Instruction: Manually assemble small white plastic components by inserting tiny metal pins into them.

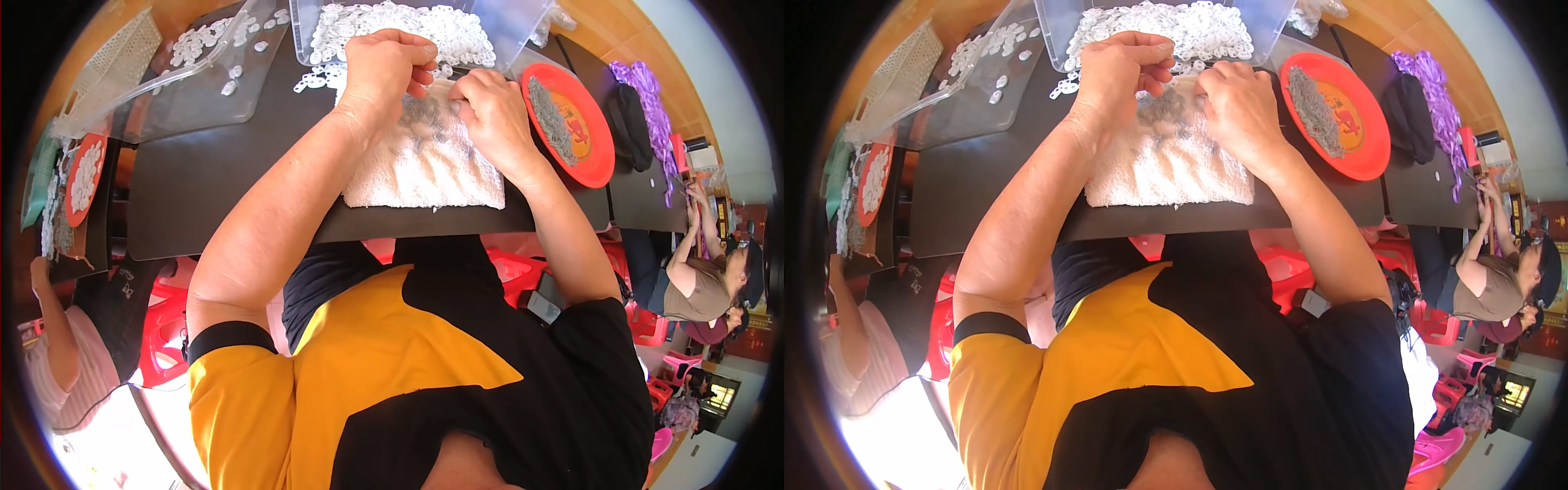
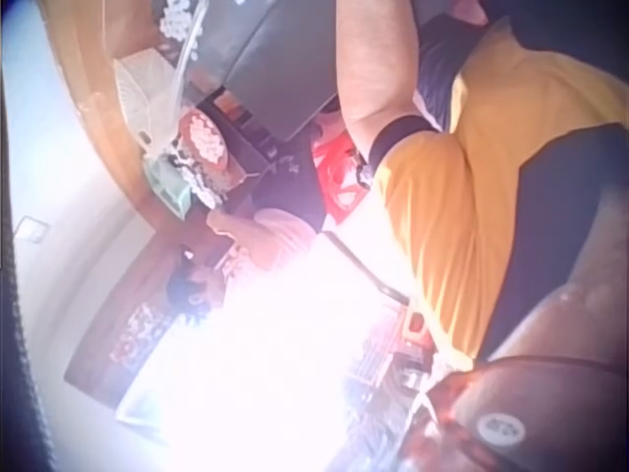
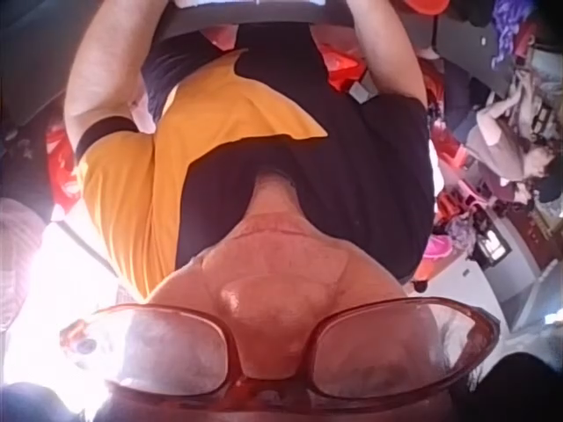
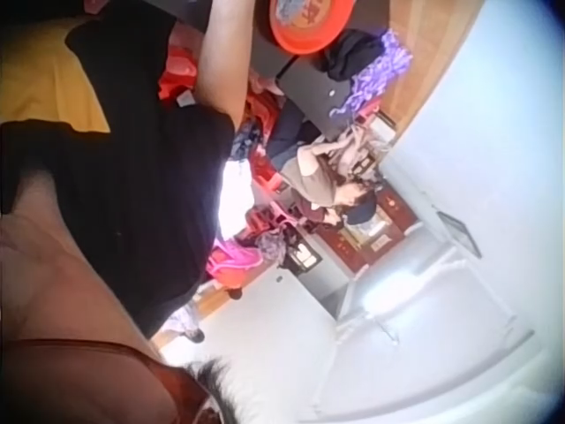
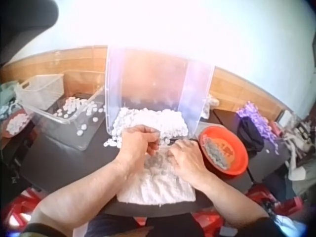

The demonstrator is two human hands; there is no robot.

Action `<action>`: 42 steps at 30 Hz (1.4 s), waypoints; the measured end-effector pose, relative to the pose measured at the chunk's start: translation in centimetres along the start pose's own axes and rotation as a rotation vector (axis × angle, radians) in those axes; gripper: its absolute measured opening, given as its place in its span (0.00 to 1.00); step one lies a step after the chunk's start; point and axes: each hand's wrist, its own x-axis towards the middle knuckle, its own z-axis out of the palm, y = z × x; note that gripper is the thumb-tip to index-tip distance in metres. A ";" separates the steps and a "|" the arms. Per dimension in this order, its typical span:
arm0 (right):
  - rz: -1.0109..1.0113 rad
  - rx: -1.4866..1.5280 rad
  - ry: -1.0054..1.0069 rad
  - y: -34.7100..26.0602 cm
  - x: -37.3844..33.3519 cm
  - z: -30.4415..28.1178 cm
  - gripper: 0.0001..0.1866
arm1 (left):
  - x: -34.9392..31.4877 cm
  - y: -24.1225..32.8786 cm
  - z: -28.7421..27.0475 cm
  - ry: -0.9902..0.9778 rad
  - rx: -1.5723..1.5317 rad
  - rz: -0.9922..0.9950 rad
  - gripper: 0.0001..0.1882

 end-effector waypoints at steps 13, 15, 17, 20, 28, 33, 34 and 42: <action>0.028 0.105 -0.099 0.1 0.2 -0.6 0.03 | -0.1 -0.1 0.2 -0.011 -0.017 0.005 0.05; 0.036 0.092 -0.029 -0.1 0.0 -0.6 0.04 | -0.1 0.0 0.1 -0.009 -0.014 -0.011 0.05; 0.060 0.160 -0.006 -0.5 0.1 -1.3 0.05 | -0.2 0.1 0.1 -0.006 -0.020 -0.010 0.05; 0.057 0.232 0.052 -2.1 0.9 -2.7 0.06 | -0.5 0.2 0.3 -0.008 -0.032 -0.013 0.06; -0.154 0.249 0.095 -5.9 3.4 -1.3 0.08 | 0.8 -0.6 -0.6 0.107 -0.492 -0.121 0.06; -0.198 0.271 0.142 -5.7 4.1 -0.8 0.08 | 1.5 -1.0 -1.5 0.060 -0.545 -0.140 0.05; -0.199 0.299 0.162 -5.5 4.1 -0.6 0.08 | 1.5 -0.9 -1.5 0.063 -0.547 -0.146 0.06; 0.032 0.534 0.228 -4.0 4.0 -0.1 0.09 | 2.2 -1.0 -1.7 0.089 -0.548 -0.074 0.08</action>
